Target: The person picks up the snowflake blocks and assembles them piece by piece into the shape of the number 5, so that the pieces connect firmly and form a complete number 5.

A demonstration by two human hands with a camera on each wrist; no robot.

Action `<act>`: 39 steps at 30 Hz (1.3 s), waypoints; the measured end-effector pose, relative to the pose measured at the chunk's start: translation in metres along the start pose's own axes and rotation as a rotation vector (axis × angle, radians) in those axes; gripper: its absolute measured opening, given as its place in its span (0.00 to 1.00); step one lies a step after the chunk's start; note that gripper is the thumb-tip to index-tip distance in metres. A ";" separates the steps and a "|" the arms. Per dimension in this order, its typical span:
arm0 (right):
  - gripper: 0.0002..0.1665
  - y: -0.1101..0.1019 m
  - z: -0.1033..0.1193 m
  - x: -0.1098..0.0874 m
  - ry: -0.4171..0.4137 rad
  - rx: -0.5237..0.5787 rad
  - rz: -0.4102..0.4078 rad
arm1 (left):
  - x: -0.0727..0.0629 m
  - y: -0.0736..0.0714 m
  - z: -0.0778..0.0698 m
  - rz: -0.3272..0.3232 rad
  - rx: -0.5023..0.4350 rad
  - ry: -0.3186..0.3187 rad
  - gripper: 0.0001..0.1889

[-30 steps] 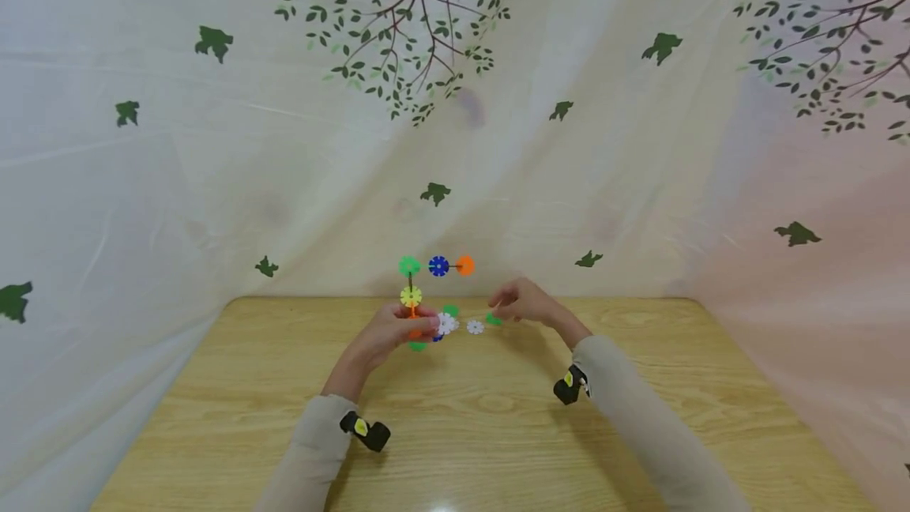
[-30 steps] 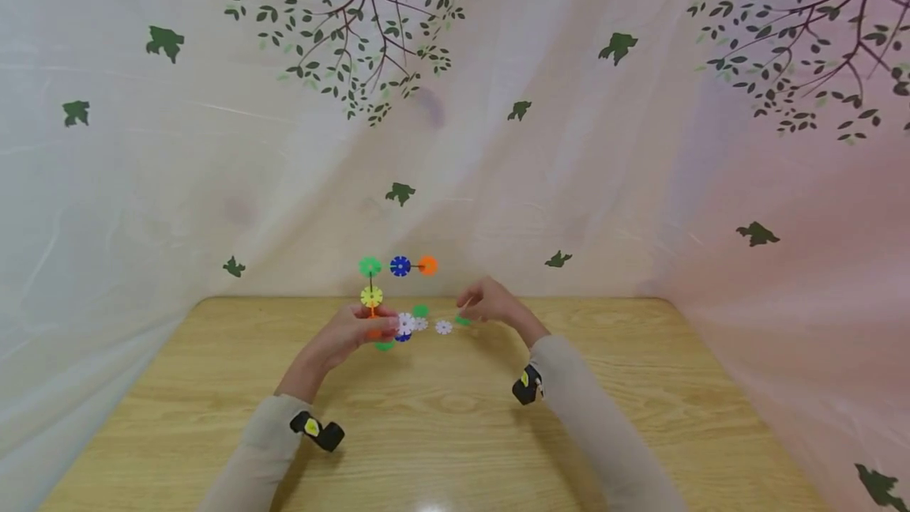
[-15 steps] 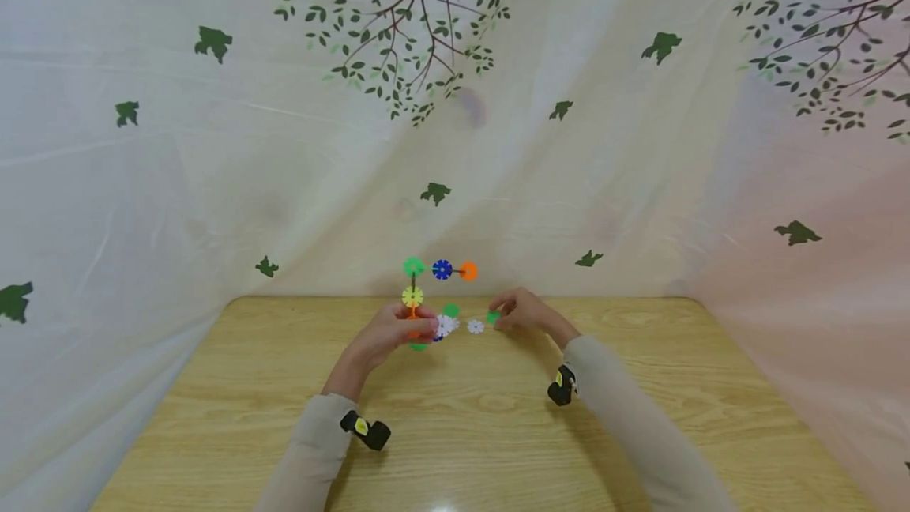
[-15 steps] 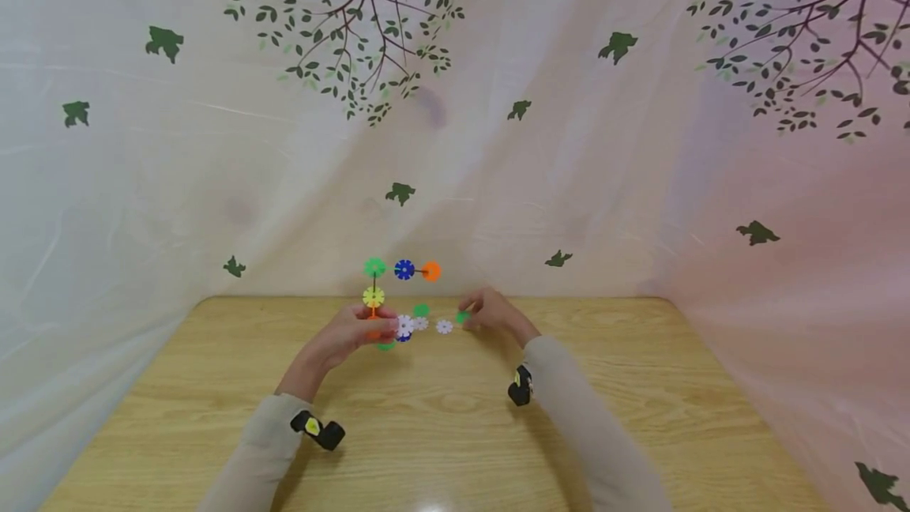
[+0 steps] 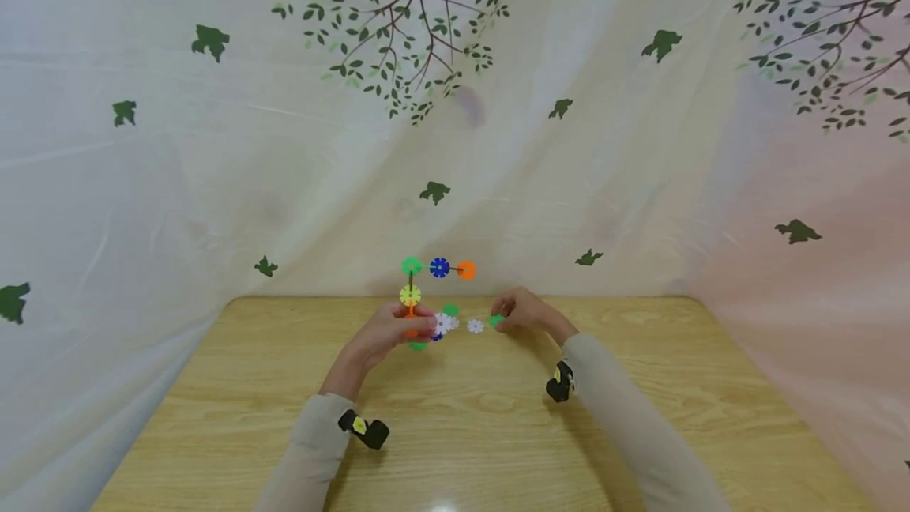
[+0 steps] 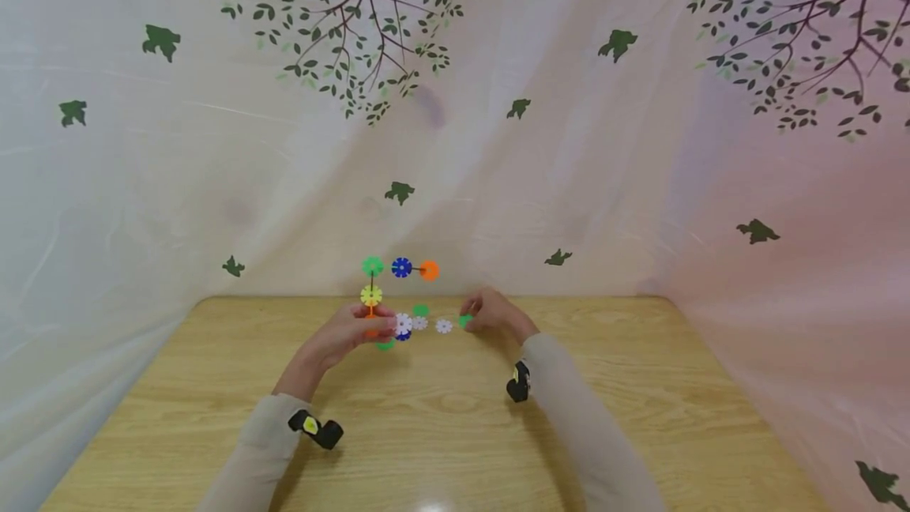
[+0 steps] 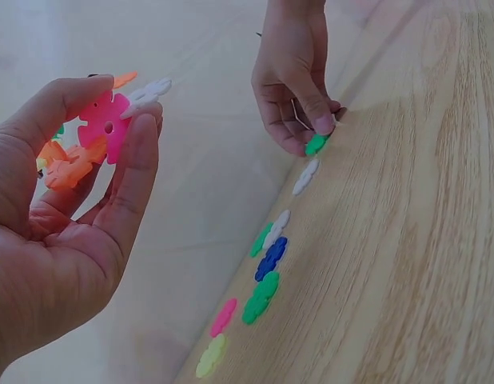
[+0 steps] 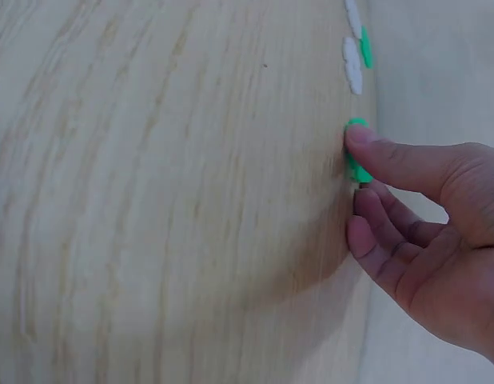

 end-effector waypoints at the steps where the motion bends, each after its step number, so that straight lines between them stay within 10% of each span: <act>1: 0.13 -0.001 0.001 0.000 0.000 0.001 0.011 | 0.000 0.000 0.000 -0.002 -0.001 0.002 0.10; 16: 0.18 -0.007 0.001 -0.014 0.000 0.236 0.086 | 0.000 -0.002 0.003 -0.003 -0.027 0.023 0.09; 39: 0.13 0.013 0.076 -0.034 -0.182 0.562 -0.206 | 0.004 0.004 0.001 -0.027 -0.070 0.057 0.07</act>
Point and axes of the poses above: each hand's wrist, its own x-axis towards the middle knuckle, its own y-axis out of the palm, z = x × y, the point moved 4 cm from there along x, towards the middle knuckle, and after that the axes turned 5 degrees about -x, right-handed, at the moved point
